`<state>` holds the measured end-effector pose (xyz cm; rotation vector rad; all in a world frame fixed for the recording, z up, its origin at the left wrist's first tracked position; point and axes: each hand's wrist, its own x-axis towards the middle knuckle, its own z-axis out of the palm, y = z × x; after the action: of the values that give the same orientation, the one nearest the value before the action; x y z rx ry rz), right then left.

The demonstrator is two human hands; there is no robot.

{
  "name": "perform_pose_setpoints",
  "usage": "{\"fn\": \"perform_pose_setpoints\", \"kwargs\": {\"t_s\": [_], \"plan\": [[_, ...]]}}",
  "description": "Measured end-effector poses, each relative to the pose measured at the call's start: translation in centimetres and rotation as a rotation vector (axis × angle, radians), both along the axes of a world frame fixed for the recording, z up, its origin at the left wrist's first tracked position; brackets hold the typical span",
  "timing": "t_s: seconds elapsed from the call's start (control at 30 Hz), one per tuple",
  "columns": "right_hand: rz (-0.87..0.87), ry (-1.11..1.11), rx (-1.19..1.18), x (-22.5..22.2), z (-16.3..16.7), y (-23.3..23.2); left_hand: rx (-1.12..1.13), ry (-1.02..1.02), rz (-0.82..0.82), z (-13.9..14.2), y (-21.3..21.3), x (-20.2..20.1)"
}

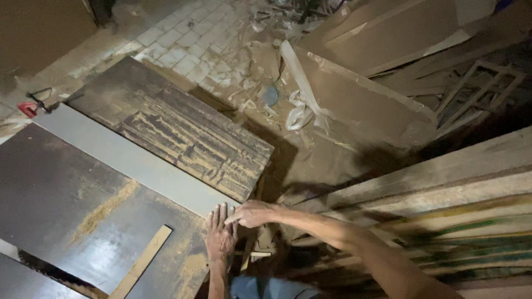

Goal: The person uses a table saw to cut thin wooden strips into smaller pieces. They gather cut pieces from the floor, place them on the saw table, and use a push stick to guide the wood through the blade. The person also uses a clamp to secure a metal guide on the saw table.

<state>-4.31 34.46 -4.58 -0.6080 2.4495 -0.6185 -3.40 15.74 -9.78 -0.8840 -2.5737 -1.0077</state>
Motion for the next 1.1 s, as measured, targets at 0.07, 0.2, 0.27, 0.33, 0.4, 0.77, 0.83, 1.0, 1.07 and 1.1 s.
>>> {"fn": "perform_pose_setpoints", "kwargs": {"t_s": [0.07, 0.2, 0.27, 0.33, 0.4, 0.77, 0.83, 1.0, 1.07, 1.1], "plan": [[-0.028, 0.204, -0.150, 0.2, -1.1, 0.0, -0.003, 0.009, 0.002, 0.2, -0.1, -0.2], [0.125, 0.179, -0.090, 0.9, -2.5, 1.4, -0.078, -0.009, -0.057, 0.4, -0.3, -0.7], [0.158, 0.055, -0.096, 1.1, -2.1, 3.4, -0.067, -0.061, -0.085, 0.1, -0.6, -0.7], [-0.029, -0.261, 0.053, 0.7, -0.8, 5.7, -0.034, -0.104, -0.068, -0.5, -0.9, -0.6], [-0.486, -0.561, -0.295, -0.3, 0.7, 7.7, -0.058, -0.144, -0.046, -1.3, -1.3, -0.6], [-1.037, -0.043, -0.477, -8.4, -3.6, 4.7, 0.015, -0.230, 0.263, -2.1, -10.6, 0.0], [-0.950, 0.147, -0.748, -8.3, -4.6, 3.3, -0.051, 0.022, 0.552, -2.0, -15.3, 0.4], [-0.678, 0.084, -0.663, -9.8, -6.8, -5.2, -0.025, -0.218, 0.370, -3.6, -23.7, -2.1], [-0.559, 0.265, -0.506, -11.4, -6.9, -8.5, -0.183, -0.281, 0.270, -4.1, -24.9, -4.2], [-0.463, 0.420, -0.365, -12.2, -6.8, -9.9, -0.261, -0.309, 0.214, -4.2, -25.0, -5.1]]}}
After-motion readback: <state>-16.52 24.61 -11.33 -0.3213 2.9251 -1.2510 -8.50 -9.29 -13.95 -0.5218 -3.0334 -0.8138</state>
